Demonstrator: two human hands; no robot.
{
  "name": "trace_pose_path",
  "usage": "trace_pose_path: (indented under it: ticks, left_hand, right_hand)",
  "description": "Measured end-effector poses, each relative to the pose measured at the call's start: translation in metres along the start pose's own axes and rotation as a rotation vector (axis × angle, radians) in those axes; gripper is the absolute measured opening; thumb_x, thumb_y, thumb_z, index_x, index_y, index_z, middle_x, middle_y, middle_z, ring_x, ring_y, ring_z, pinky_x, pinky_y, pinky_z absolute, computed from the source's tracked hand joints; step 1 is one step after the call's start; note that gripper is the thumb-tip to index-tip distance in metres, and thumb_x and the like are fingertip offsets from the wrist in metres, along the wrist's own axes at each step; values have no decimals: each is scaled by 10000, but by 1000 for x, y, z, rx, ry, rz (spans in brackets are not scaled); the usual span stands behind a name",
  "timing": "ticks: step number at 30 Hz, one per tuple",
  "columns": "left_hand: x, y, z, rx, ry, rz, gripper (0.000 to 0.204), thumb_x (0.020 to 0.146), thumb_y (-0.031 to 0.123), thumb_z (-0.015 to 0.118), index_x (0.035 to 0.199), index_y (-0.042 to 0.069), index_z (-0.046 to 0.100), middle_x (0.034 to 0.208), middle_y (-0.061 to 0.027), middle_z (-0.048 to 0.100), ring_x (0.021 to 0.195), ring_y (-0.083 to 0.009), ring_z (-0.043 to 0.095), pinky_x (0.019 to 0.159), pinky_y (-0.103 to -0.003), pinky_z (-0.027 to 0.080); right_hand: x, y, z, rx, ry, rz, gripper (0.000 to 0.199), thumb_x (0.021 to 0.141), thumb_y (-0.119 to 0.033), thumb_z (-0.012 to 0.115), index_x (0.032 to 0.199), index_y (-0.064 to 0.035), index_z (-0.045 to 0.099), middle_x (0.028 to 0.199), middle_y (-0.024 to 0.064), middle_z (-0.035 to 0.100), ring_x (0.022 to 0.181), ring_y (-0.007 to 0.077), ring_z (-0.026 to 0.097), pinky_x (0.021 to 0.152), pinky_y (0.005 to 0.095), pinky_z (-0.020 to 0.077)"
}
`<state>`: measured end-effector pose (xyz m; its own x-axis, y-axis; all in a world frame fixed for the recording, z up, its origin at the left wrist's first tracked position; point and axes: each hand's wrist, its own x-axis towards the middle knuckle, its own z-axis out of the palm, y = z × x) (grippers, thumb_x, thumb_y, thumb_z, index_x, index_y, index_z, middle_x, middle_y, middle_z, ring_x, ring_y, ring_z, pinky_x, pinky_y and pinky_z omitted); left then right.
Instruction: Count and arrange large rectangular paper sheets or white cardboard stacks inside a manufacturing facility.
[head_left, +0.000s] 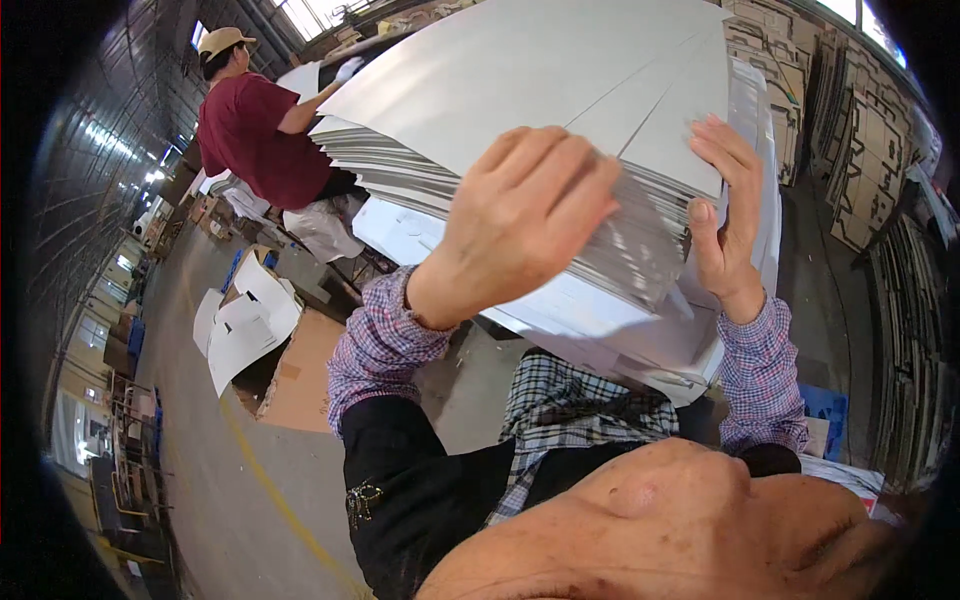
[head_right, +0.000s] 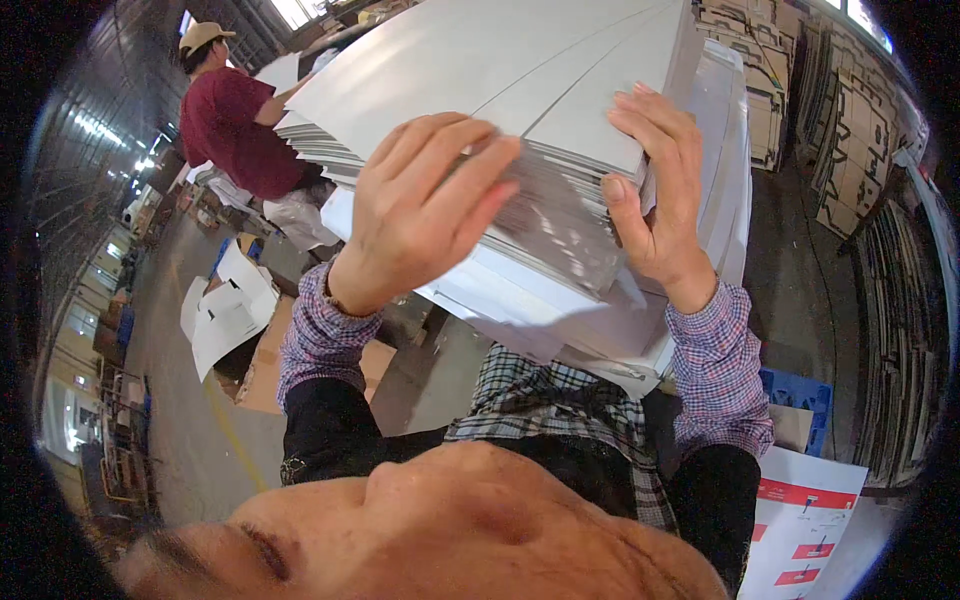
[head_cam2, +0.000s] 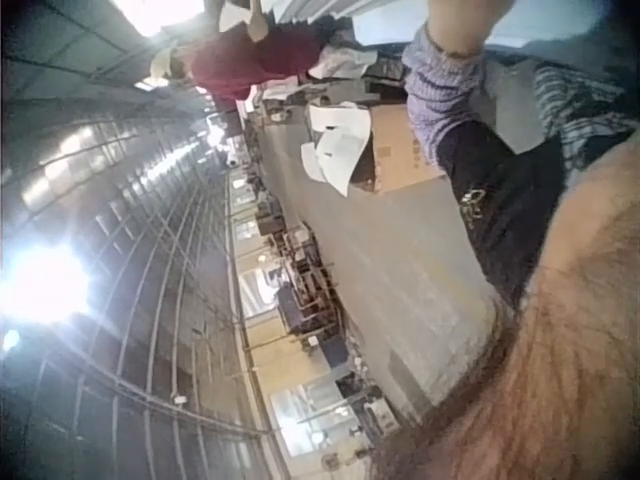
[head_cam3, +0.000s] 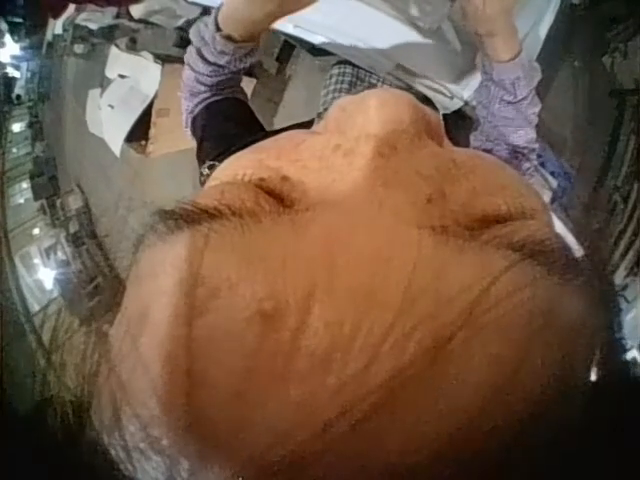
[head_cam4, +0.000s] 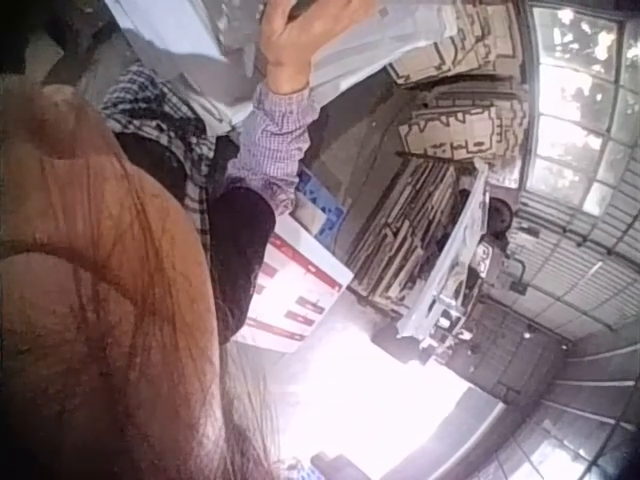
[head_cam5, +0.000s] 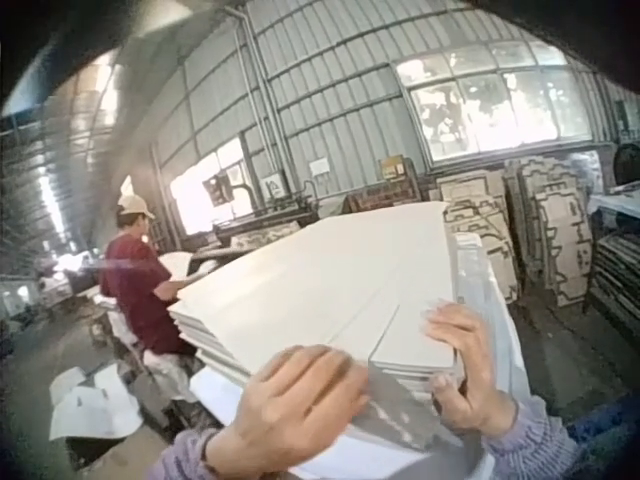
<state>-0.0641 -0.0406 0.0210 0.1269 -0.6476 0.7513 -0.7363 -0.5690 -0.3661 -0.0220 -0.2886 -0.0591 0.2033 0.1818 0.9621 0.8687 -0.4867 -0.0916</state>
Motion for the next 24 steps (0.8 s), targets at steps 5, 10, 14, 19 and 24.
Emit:
trace_pose_path:
  ticks: [5,10,14,19,24]
  left_hand:
    - [3,10,13,-69,-36,15,459,782,150,801,1213,49,684,1141,-146,632,1015,-325,631,895,-460,511]
    - [2,18,22,-11,-31,-19,497,789,184,805,1249,57,667,1158,-164,618,1009,-329,625,908,-481,502]
    - [1,18,26,0,12,-22,473,811,221,791,1238,56,673,1143,-168,621,1000,-338,627,902,-475,504]
    - [2,21,28,12,39,-37,456,818,228,786,1224,51,678,1123,-169,628,982,-339,633,894,-475,507]
    - [3,22,31,16,54,-41,453,820,230,784,1217,40,679,1121,-171,633,979,-342,638,893,-479,512]
  right_hand:
    - [1,-2,1,-4,9,15,414,995,-283,590,1310,-14,597,1382,185,569,1353,390,482,1148,503,353]
    - [1,-3,1,8,6,17,415,994,-282,591,1312,-15,597,1378,187,574,1357,390,480,1148,504,354]
    - [2,-4,1,3,1,22,412,992,-277,595,1312,-17,598,1374,188,577,1359,391,481,1149,507,354]
    - [3,-6,-1,9,0,21,411,986,-265,599,1313,-17,599,1378,187,576,1360,392,481,1150,508,356]
    - [2,-4,-2,7,0,21,411,980,-255,602,1316,-18,598,1383,186,574,1362,392,481,1151,509,357]
